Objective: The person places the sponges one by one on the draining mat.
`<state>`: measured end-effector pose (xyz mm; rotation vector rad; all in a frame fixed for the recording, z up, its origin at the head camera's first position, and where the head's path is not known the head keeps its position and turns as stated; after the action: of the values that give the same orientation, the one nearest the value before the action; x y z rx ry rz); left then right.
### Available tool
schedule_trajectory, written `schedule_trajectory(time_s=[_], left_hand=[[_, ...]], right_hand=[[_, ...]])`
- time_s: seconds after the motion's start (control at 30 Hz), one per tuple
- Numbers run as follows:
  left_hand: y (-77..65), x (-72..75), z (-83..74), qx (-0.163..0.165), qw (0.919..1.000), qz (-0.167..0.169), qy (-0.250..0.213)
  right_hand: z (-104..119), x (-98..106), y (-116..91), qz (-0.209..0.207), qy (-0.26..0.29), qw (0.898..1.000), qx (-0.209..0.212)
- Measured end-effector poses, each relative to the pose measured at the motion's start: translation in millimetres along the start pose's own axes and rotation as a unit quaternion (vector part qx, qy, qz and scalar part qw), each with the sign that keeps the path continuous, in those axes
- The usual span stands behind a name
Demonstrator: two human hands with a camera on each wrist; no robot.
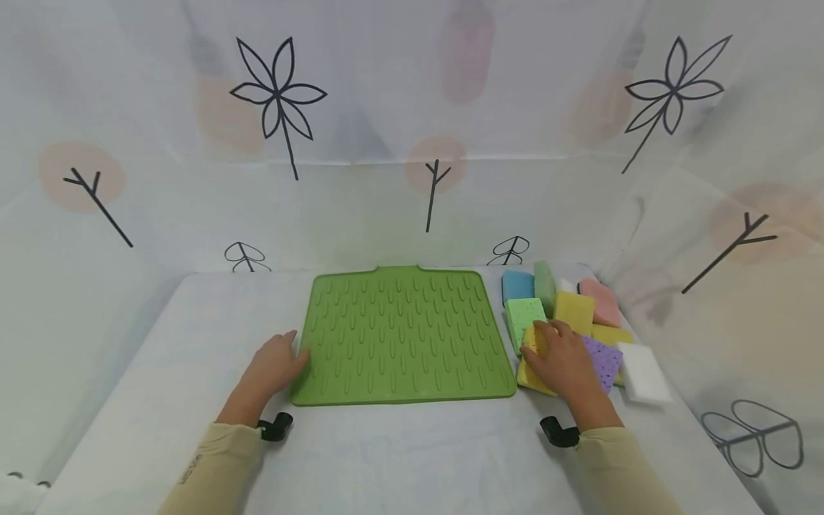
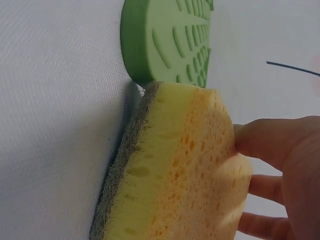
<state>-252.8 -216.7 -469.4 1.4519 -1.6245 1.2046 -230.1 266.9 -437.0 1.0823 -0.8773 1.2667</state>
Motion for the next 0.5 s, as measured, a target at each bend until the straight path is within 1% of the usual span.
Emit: schedule_trajectory(time_s=[0.27,0.4,0.5], left_hand=[[4.6,-5.4,0.6,-0.010,0.9993,0.003,-0.034],[4.2,-6.0,0.0,-0.012,0.9992,-0.003,-0.038],[4.0,-7.1,0.7,-0.008,0.9991,-0.005,-0.041]], right_hand=[[-0.5,-0.6,-0.1,0.007,0.011,1.000,-0.012],[-1.2,-0.7,0.5,0.007,0.013,1.000,-0.017],[-0.9,0.5,1.9,0.000,0.012,1.000,-0.012]])
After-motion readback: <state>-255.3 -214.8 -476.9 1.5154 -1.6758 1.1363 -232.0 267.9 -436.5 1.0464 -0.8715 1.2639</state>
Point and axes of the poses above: each hand's wrist, its own y-axis towards the middle knuckle, its own x-axis out of the back of the hand, z = x × y, the point moved 4 cm from there along y, towards the middle knuckle, and after that the axes turned 1 degree about x, right-handed, at the moved point
